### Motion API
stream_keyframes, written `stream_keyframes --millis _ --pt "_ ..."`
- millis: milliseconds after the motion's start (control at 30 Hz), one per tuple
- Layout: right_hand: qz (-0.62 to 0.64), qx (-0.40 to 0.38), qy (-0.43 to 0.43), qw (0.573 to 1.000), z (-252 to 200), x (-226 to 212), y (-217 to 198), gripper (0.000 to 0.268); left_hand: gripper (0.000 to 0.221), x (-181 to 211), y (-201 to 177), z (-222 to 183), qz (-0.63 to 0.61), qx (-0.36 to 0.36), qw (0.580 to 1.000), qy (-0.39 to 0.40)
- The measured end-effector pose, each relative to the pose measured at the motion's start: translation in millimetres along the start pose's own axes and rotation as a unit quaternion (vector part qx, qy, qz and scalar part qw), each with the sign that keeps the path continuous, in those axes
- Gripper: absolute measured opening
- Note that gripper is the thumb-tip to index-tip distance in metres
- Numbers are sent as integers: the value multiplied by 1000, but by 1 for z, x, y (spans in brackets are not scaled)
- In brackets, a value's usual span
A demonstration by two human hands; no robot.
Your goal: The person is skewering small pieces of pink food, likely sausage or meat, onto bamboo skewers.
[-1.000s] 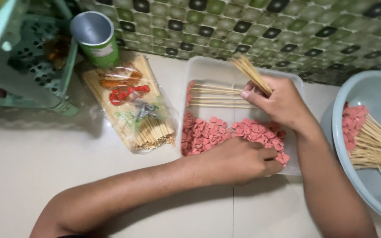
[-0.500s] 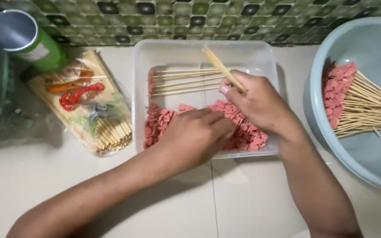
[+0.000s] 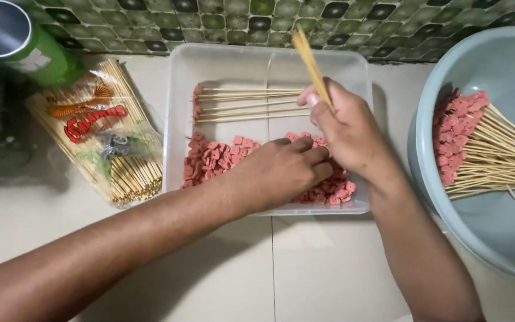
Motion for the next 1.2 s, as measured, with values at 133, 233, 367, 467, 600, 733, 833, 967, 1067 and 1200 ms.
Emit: stream_keyframes --millis 133,233,367,467,600,733,833,967,1067,1200 --pt "26 -1 10 1000 1 1 -2 23 23 3 -4 2 -2 -13 1000 12" --pt "6 -15 -6 1000 -2 -8 -3 24 24 -2 3 -1 15 -4 1000 10" --pt "0 -14 -7 1000 -4 -7 -2 22 22 -3 14 -4 28 -3 1000 4" --pt "-8 -17 -8 1000 -4 -7 -2 22 22 -4 17 -4 41 -4 999 -1" --pt "-21 -24 -5 999 -6 -8 -2 20 22 -4 13 -4 33 -3 999 -3" --pt "-16 -20 -11 1000 -7 -19 -4 19 19 -3 0 -5 23 27 999 -4" --pt "-14 -20 -2 1000 -6 -17 -2 20 15 -3 -14 -7 22 83 996 1" --pt "-4 -23 20 1000 -6 -20 2 19 17 -7 -36 -15 7 162 987 -13" --pt "-9 -34 4 999 -10 -38 4 20 27 -18 -64 -17 -46 182 981 -49" --pt "12 -16 -24 1000 -12 -21 4 22 16 -40 -101 -19 -192 255 940 -122"
Point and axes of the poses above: each hand's wrist, its own z-axis towards the middle knuckle, its own y-axis out of the palm, x = y × z, the point moved 7 cm from there along z, towards the middle knuckle, and after that the axes turned 10 degrees about x, right-handed, at the moved point
